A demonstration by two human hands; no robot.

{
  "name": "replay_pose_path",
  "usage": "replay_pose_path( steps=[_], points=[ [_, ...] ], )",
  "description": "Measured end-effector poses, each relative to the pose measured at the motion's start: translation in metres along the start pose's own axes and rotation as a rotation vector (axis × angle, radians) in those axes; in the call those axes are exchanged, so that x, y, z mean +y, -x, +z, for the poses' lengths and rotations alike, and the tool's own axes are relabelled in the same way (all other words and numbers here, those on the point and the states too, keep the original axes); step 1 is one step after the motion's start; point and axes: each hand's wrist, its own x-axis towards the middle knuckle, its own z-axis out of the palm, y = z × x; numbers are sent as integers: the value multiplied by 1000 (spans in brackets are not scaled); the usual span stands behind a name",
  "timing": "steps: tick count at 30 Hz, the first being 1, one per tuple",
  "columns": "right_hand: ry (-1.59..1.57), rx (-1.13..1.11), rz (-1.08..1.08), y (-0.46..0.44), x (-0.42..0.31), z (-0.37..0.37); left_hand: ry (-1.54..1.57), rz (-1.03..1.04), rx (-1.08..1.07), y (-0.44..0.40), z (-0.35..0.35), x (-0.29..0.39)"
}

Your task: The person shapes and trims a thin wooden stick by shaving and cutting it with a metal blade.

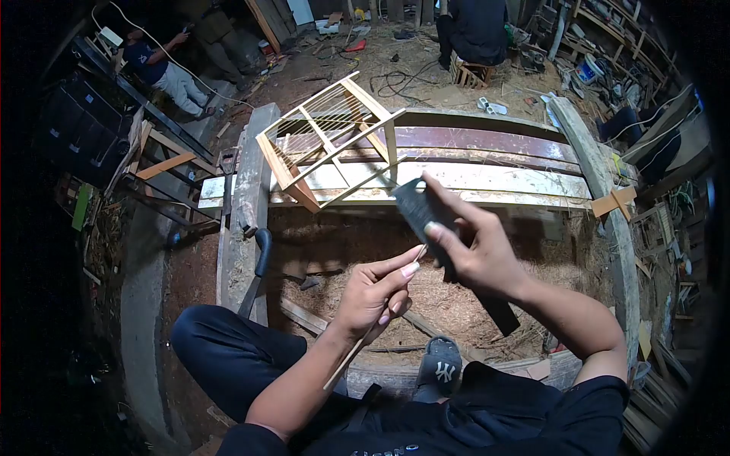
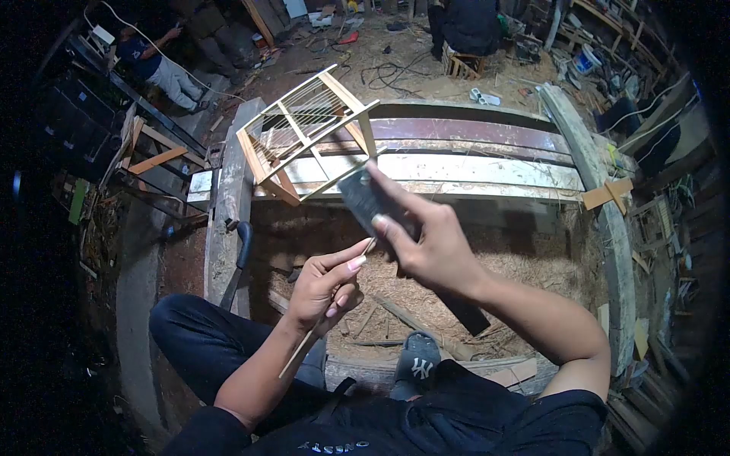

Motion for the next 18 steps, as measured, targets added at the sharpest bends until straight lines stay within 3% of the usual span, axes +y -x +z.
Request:
replay_pose_path(
  steps=[2, 3, 4, 8, 10, 11, 13, 15, 18],
  points=[
    [-28, -44, 47, 4, -3, 0, -14, -6, 28, 1, -1, 0],
    [-104, -52, 225, 0, -14, -6, 3, 0, 19, 0, 1, 1],
    [-61, -25, 253, -4, -14, -9, 20, 7, 8, -1, 2, 1],
    [21, 19, 23, 0, -2, -4, 30, 19, -39, 2, -4, -2],
    [-24, 12, 83, -1, -6, -5, 33, 18, -23, 2, -2, 0],
    [-99, -4, 243, -2, -16, -8, 35, 17, -22, 2, -2, -1],
    [-50, 38, 223, -3, -9, -10, 25, 14, -5, 1, -1, -1],
    [56, -49, 21, 2, -4, -5, 53, 26, -19, 1, -5, -2],
    [22, 0, 45, -1, -1, -3, 91, 33, -44, 1, -6, -2]
  ],
)
